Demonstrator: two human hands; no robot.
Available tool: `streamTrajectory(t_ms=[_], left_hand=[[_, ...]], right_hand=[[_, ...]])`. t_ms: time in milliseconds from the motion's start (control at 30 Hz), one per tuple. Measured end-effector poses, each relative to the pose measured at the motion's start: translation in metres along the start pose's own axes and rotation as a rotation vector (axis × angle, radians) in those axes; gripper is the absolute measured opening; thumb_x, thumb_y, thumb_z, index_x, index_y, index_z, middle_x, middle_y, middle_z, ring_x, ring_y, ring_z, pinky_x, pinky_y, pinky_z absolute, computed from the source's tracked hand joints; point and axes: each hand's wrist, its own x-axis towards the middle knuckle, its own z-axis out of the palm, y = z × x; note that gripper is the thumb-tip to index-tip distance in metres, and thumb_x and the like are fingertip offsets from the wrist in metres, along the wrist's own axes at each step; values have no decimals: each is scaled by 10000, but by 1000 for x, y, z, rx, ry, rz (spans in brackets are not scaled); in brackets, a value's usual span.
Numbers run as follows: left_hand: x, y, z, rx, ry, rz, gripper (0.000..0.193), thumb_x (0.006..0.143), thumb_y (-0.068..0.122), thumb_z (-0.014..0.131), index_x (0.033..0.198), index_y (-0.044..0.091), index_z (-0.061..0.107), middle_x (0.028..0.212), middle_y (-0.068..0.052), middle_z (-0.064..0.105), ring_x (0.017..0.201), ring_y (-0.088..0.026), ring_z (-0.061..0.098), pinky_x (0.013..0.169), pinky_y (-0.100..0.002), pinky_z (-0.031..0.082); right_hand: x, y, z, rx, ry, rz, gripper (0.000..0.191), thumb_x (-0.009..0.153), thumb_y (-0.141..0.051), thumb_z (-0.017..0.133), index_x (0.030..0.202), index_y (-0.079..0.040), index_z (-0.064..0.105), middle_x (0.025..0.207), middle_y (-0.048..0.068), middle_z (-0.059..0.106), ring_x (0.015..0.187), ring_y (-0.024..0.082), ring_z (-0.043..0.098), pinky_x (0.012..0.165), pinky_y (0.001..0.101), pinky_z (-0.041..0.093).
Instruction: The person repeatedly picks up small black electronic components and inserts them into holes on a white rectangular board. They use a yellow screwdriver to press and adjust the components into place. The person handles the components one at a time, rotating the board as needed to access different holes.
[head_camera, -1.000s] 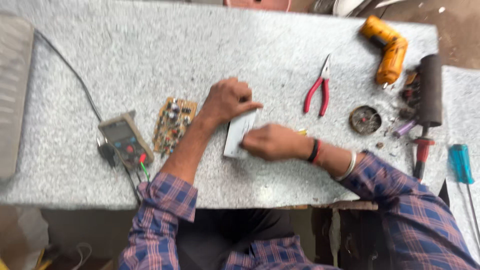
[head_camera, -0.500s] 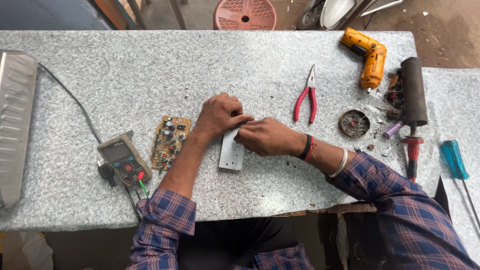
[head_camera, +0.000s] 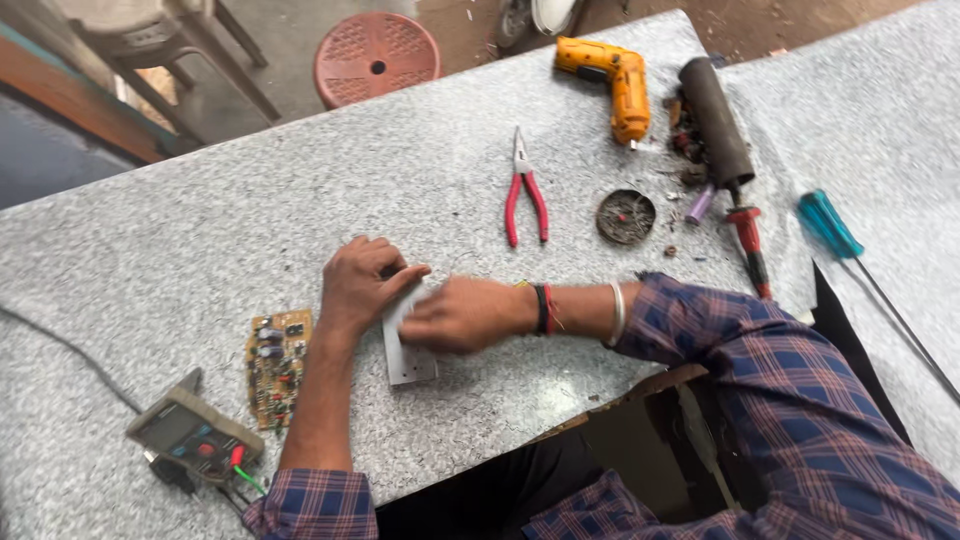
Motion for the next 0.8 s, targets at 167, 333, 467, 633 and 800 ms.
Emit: streamTrajectory(t_ms=[167,333,467,633,800], left_hand=[[1,0,2,-8,39,5,461,800,529,806,662,106,686,689,-11,646,712,-238,603,678,-425,492],[3,2,6,-49,65,12,456,809,530,807,671,112,687,709,-18,656,747,-241,630,703,-421,507],[7,2,9,-73,114,47,455,803,541,803,679,117,694,713,-24,660,766,-246,636,708,-424,504],[13,2,15,-62,71,-26,460,789,564,815,685,130,703,711,-13,666,745,-222,632,732,-420,505],[14,2,17,-68,31,-68,468,802,601,780,703,150,705,725,1,661,750,-207,626,750,-417,517]], right_hand=[[-3,7,5,79,61,-23,172,896,-132,663,935,-63,510,806,82,606,752,296,671,612,434,556],[-4,12,4,79,61,-24,142,884,-106,656,966,-44,558,802,83,622,721,283,674,600,423,561],[-4,15,2,81,-62,8,132,912,-97,674,870,-57,556,692,59,598,588,246,636,538,416,545],[-8,26,5,65,48,-47,104,922,-125,652,912,-61,570,728,54,616,598,230,642,527,383,553],[-10,32,9,68,-112,21,110,997,-102,631,901,-54,608,637,43,594,557,199,642,489,368,551]])
